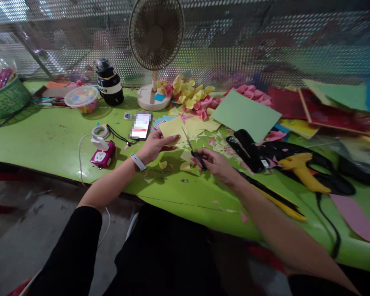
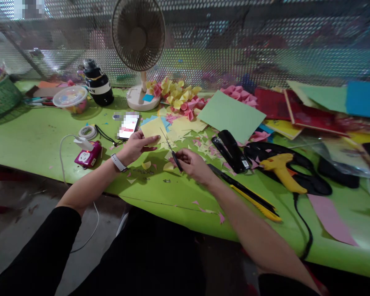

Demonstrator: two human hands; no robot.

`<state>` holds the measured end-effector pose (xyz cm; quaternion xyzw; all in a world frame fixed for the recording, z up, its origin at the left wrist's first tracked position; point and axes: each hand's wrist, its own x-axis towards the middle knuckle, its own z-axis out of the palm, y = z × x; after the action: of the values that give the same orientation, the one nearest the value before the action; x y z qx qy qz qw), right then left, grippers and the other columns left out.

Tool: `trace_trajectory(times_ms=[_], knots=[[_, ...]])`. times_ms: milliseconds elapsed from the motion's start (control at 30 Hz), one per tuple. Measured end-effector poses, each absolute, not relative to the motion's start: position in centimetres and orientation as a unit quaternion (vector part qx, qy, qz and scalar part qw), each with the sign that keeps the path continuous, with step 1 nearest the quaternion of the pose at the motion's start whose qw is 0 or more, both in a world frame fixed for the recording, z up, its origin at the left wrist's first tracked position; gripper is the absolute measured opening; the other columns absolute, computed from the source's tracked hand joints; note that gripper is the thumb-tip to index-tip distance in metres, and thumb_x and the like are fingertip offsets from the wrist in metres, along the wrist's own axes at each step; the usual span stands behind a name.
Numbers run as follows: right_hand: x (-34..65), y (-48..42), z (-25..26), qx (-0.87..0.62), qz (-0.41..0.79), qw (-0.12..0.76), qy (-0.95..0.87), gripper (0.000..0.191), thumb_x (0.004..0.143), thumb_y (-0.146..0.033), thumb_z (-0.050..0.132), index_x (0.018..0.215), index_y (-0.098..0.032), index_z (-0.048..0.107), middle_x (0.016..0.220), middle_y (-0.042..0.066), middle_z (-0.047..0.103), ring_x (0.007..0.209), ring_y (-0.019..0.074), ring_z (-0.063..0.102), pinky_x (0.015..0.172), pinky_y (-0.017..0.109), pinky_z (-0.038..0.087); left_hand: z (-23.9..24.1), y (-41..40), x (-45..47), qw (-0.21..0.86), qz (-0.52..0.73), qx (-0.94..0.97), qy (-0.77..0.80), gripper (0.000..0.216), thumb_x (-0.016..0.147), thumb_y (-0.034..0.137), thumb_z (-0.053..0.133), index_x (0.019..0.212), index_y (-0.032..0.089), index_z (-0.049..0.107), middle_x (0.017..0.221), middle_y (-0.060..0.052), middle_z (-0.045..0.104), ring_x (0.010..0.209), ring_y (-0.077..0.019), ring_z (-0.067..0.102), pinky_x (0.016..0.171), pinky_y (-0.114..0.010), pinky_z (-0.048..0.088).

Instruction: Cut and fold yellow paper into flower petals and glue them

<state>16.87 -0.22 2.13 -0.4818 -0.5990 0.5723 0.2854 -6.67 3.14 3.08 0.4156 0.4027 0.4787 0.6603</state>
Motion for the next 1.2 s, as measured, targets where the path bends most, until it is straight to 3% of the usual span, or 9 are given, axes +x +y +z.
trace_trajectory(times_ms=[933, 1200], knots=[[16.8, -0.21, 2.19, -0.477, 0.564, 0.291, -0.608, 0.046, 0.071, -0.061, 0.081, 0.089, -0.021, 0.067, 0.085, 0.006, 0.07, 0.069, 0.0153, 0.061, 0.059, 0.03, 0.052, 3.18, 3.0, -6.69, 0.656, 0.48, 0.421, 0.403, 0.035, 0.071, 0.03, 0.086, 0.098, 0.015, 0.07, 0.106, -0.009, 0.074, 0.094, -0.0183, 0.07, 0.086, -0.037, 0.058], [16.92, -0.18, 1.53, -0.459, 0.57, 0.297, -0.613, 0.039, 0.077, -0.056, 0.079, 0.091, -0.021, 0.067, 0.084, 0.004, 0.068, 0.067, 0.0139, 0.059, 0.058, 0.029, 0.051, 3.23, 2.92, -6.61, 0.656, 0.485, 0.417, 0.4, 0.037, 0.069, 0.031, 0.087, 0.098, 0.015, 0.07, 0.105, -0.009, 0.074, 0.092, -0.0179, 0.069, 0.086, -0.038, 0.058]])
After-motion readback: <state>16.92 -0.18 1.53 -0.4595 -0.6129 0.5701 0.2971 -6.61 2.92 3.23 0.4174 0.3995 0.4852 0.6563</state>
